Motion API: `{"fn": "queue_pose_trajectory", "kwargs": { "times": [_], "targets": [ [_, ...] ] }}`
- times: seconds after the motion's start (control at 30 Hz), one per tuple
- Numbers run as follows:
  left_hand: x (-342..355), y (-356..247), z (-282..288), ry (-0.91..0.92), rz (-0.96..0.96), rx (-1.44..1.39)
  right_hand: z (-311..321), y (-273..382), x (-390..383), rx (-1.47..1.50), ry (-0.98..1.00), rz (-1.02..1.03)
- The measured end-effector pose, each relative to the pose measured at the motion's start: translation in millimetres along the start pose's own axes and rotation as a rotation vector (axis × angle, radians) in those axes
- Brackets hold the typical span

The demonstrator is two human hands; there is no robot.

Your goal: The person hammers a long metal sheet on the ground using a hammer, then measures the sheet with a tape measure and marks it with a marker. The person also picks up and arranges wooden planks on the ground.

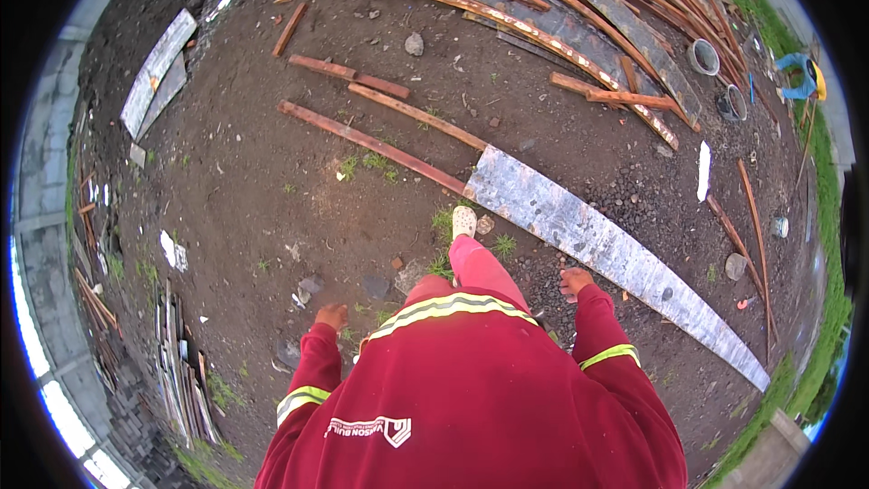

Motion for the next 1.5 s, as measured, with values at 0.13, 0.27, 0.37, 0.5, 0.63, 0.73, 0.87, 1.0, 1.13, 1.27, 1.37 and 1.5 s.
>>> {"fn": "queue_pose_trajectory", "kwargs": {
  "times": [0.13, 0.27, 0.37, 0.5, 0.63, 0.73, 0.87, 1.0, 1.13, 1.27, 1.37, 1.5],
  "targets": [
    [11, -51, 37, 0.023, 0.026, 0.046, -18, 78, -2, 0.0, 0.025, 0.14],
    [26, -123, 68, 0.029, -0.003, 0.067, -26, 135, -29, 0.084, -0.048, 0.454],
    [47, -184, 83, 0.055, -0.119, 0.238, -27, 134, -46, 0.16, -0.082, 0.486],
    [104, -275, 84, 0.158, -0.176, 0.405, -29, 44, -63, 0.445, -0.311, 0.268],
    [141, -359, 86, 0.203, -0.255, 0.715, -96, -118, -79, 0.408, -0.192, -0.054],
    [123, -428, 62, 0.166, -0.341, 0.706, -168, -212, -102, 0.231, -0.11, -0.065],
    [67, -512, -16, 0.175, -0.511, 0.8, -246, -273, -129, 0.936, -0.115, -0.477],
    [18, -562, -113, 0.191, -0.616, 0.979, -244, -272, -121, 1.321, -0.139, -0.571],
    [-33, -598, -216, 0.137, -0.754, 1.274, -192, -272, -104, 1.436, -0.11, -0.473],
    [-102, -644, -299, 0.207, -1.115, 1.363, -49, -295, -78, 1.258, -0.202, -0.273],
    [-136, -678, -334, 0.28, -1.136, 1.266, 62, -288, -71, 1.333, -0.505, -0.266],
    [-141, -723, -364, 0.153, -1.08, 1.372, 171, -247, -62, 1.486, -0.598, -0.084]
  ]
}}
Point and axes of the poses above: each hand's wrist, its own x-axis towards the middle knuckle, its own z-axis out of the back of the hand, y = z × x, the point moved 5 cm from there along x, towards the middle knuckle, and after that the axes turned 7 degrees about x, right-handed, at the moved point
